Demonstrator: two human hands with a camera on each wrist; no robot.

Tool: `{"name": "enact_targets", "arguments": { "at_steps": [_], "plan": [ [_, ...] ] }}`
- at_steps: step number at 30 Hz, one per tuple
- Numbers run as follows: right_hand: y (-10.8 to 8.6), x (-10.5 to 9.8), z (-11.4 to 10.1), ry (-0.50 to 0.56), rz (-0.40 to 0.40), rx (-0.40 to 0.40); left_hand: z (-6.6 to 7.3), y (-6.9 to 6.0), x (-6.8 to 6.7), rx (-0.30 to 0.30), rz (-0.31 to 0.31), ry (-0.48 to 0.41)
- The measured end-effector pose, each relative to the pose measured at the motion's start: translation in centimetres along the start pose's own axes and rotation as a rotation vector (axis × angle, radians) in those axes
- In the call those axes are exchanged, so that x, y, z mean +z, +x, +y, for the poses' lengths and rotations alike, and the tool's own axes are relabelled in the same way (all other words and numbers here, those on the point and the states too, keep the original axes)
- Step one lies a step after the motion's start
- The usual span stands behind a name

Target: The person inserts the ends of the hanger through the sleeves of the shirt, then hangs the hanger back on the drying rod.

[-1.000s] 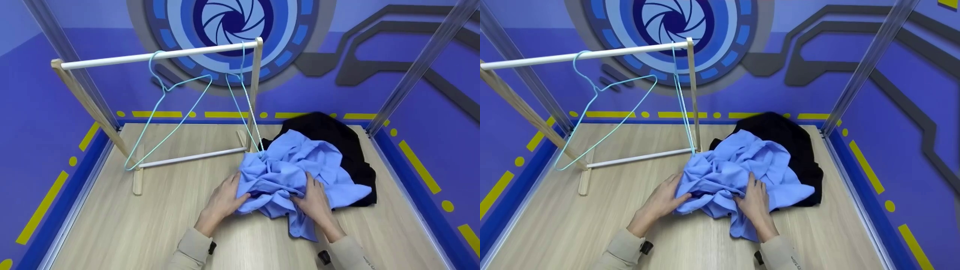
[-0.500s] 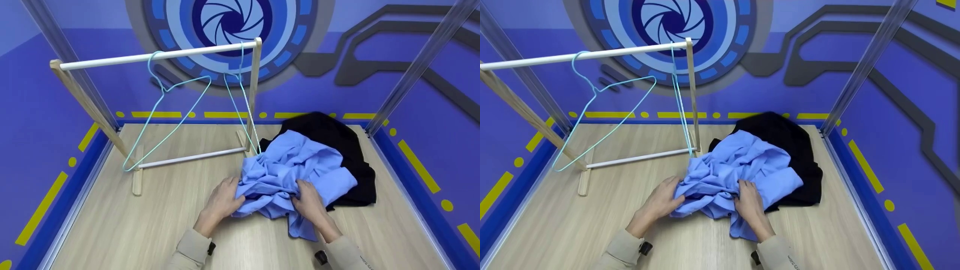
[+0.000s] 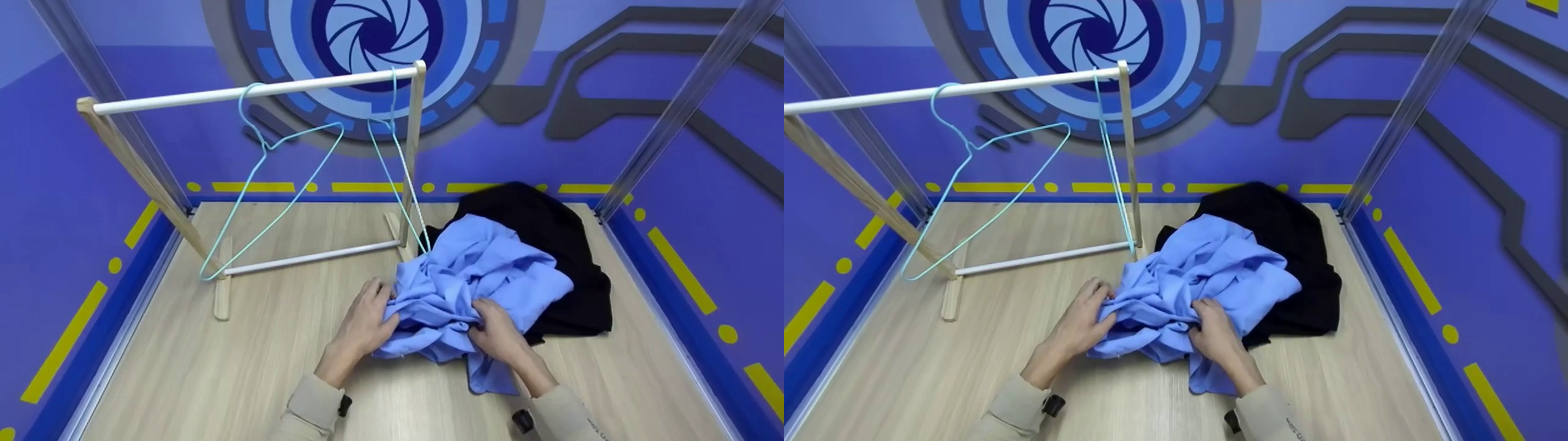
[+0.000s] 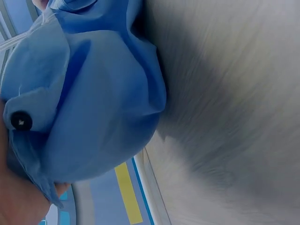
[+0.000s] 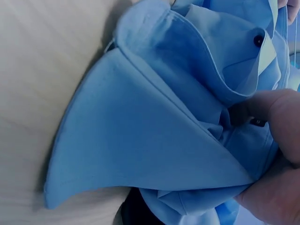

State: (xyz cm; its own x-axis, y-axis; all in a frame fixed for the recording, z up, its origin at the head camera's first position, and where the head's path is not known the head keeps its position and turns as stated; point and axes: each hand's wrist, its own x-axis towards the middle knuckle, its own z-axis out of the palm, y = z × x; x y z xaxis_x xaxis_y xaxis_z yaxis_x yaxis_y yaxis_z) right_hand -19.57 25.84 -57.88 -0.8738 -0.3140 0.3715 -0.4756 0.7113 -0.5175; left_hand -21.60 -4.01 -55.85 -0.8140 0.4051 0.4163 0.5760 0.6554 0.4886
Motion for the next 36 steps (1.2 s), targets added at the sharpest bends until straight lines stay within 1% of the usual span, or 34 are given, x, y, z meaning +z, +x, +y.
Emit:
{"name": "enact_targets", "arguments": {
  "at_steps": [3,6,8,14,18,21,23,27,30,33,36],
  "plan": [
    [0.0,0.2,0.0,0.042,-0.003,-0.055,-0.1,0.1,0.1,0.02,0.038,-0.026],
    [0.0,0.5,-0.1,0.086,-0.014,-0.091,-0.2,0.2,0.2,0.049,0.07,-0.055],
    [0.1,0.6,-0.2,0.115,-0.031,-0.103,-0.2,0.2,0.2,0.061,0.075,-0.082],
    [0.0,1.1,-0.9,0.212,-0.119,-0.109,0.0,0.2,0.2,0.075,0.062,-0.154],
    [-0.1,1.4,-1.2,0.292,-0.191,-0.157,0.1,0.2,0.2,0.089,0.057,-0.18],
    [-0.2,1.5,-1.2,0.333,-0.232,-0.195,0.1,0.2,0.3,0.077,0.032,-0.195],
    [-0.2,1.5,-1.2,0.346,-0.239,-0.207,0.1,0.2,0.3,0.064,0.012,-0.198],
    [-0.3,1.2,-1.2,0.336,-0.213,-0.182,0.0,0.2,0.4,0.036,0.0,-0.189],
    [-0.4,1.0,-1.1,0.316,-0.175,-0.149,0.0,0.2,0.4,0.013,0.008,-0.179],
    [-0.3,1.0,-0.9,0.282,-0.121,-0.129,0.0,0.2,0.4,-0.012,0.013,-0.174],
    [-0.2,1.1,-0.7,0.228,-0.056,-0.118,0.0,0.1,0.3,-0.033,0.021,-0.167]
  ]
}}
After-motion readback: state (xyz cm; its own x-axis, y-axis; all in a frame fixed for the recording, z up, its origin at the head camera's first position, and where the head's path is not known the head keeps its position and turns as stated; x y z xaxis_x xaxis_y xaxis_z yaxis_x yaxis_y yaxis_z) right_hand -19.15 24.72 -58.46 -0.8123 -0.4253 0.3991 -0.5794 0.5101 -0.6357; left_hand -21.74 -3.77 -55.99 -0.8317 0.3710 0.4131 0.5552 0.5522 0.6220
